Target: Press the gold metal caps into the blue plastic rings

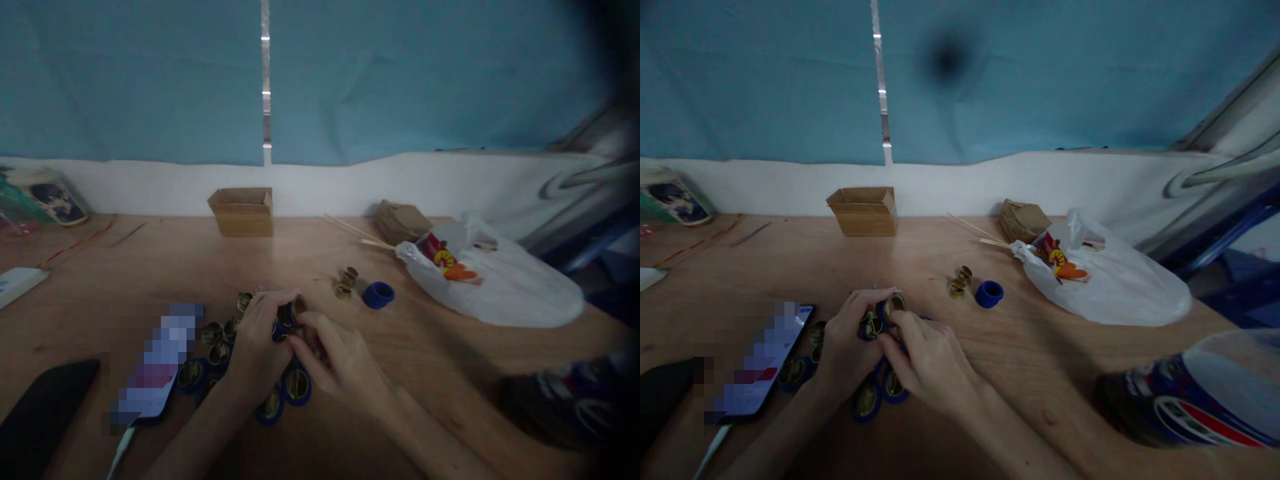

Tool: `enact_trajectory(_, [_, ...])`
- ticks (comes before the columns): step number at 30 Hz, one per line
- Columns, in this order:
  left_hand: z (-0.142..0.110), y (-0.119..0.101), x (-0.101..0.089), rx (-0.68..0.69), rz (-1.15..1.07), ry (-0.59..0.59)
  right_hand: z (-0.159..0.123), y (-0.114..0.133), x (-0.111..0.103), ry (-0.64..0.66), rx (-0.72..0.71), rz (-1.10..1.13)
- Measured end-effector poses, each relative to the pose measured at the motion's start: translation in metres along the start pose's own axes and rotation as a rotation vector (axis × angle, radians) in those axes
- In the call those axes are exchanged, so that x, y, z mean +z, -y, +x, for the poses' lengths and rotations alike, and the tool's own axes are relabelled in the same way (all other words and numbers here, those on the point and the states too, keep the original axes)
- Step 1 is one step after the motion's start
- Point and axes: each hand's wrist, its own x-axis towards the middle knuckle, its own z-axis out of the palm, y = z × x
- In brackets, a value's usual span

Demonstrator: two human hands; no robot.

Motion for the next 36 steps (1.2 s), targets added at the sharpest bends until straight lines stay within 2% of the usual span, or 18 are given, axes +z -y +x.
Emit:
enact_trajectory(3, [0.000,0.000,0.002,0.038,0.013,-0.031,-0.001,0.001,0.003,-0.039,0.038,0.003])
enact_trajectory(9, [0.003,-0.001,0.003,0.102,0.058,-0.018,0.004,0.001,0.001,-0.047,0.252,0.151])
enact_trajectory(17, [0.000,0.002,0.007,0.071,0.113,0.048,0.009,-0.006,-0.005,0.042,0.268,0.273])
enact_trajectory(20, [-0.001,0.002,0.008,0.052,0.143,0.093,0.013,-0.013,-0.009,0.085,0.384,0.442])
enact_trajectory(25, [0.002,-0.002,0.007,-0.041,0.034,0.122,0.015,-0.025,-0.018,0.175,0.699,0.925])
enact_trajectory(27, [0.003,-0.002,0.006,-0.044,0.007,0.115,0.015,-0.028,-0.020,0.199,0.762,0.985])
enact_trajectory(29, [0.004,-0.002,0.006,-0.029,0.022,0.110,0.015,-0.031,-0.019,0.142,0.723,0.871])
enact_trajectory(32, [0.004,0.000,0.006,-0.036,0.063,0.105,0.015,-0.030,-0.017,-0.056,0.555,0.479])
enact_trajectory(33, [0.004,0.000,0.006,-0.047,0.069,0.099,0.015,-0.028,-0.016,-0.083,0.495,0.364])
enact_trajectory(36, [0.003,0.000,0.008,-0.051,0.059,0.083,0.013,-0.021,-0.014,-0.026,0.320,0.167])
